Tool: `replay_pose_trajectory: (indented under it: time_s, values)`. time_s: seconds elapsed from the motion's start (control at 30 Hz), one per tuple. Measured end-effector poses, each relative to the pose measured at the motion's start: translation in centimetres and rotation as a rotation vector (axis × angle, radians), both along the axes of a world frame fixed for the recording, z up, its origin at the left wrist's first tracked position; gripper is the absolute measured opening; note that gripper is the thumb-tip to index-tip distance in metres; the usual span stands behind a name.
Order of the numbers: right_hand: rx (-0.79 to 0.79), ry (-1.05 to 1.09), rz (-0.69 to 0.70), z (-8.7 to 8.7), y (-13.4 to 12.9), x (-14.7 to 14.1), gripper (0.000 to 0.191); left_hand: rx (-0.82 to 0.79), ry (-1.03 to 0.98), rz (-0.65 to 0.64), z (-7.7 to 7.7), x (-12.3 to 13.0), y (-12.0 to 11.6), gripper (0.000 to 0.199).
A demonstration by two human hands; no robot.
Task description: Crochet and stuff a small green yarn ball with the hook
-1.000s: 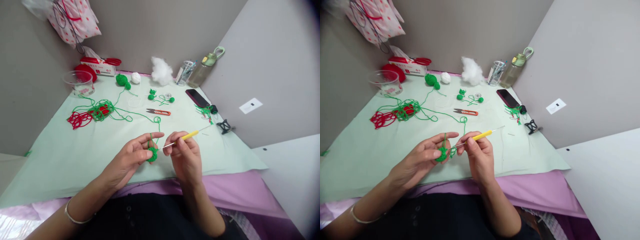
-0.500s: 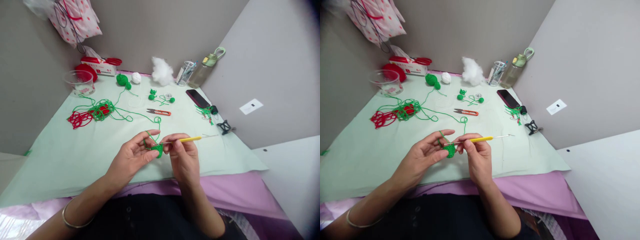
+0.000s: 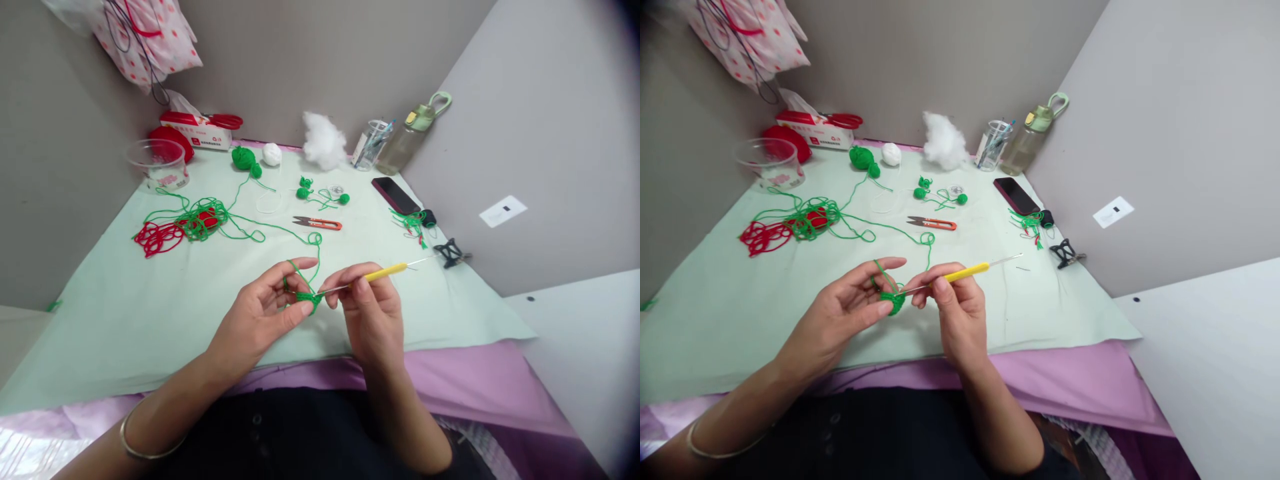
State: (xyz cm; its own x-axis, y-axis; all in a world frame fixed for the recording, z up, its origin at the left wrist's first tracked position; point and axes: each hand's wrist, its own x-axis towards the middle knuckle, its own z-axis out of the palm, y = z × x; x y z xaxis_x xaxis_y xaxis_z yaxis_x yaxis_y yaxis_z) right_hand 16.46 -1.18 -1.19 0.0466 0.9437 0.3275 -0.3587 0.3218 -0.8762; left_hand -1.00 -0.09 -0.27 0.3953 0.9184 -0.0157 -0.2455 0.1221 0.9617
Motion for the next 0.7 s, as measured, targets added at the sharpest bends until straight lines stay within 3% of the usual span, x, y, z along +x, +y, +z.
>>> replay_pose_trajectory:
  time_s: [0.17,0.3,0.37,0.43,0.5,0.57,0.7]
  values:
    - [0.166,-0.288,-0.127,0.3,-0.7,0.3,0.018,0.056,0.088,0.043,0.2,-0.3,-0.2,0.043]
    - [0.458,-0.708,-0.279,-0.2,-1.3,0.1,0.025,0.133,0.184,0.157,0.3,0.2,-0.4,0.041]
    - [0.598,-0.910,-0.406,-0.9,-1.5,-0.2,0.031,0.096,0.135,0.178,0.2,0.5,-0.5,0.047]
    - [0.668,-0.978,-0.516,-1.5,-1.5,-0.5,0.035,-0.059,-0.004,0.113,0.2,0.7,-0.4,0.053]
    - [0.634,-0.874,-0.517,-1.6,-1.4,-0.6,0.033,-0.248,-0.151,0.010,0.2,0.6,-0.1,0.054]
    - [0.477,-0.635,-0.440,-1.2,-1.0,-0.6,0.026,-0.344,-0.232,-0.040,0.3,0.4,0.2,0.049]
    - [0.198,-0.219,-0.219,-0.2,-0.2,-0.5,0.018,-0.278,-0.220,0.003,0.6,0.1,0.5,0.042]
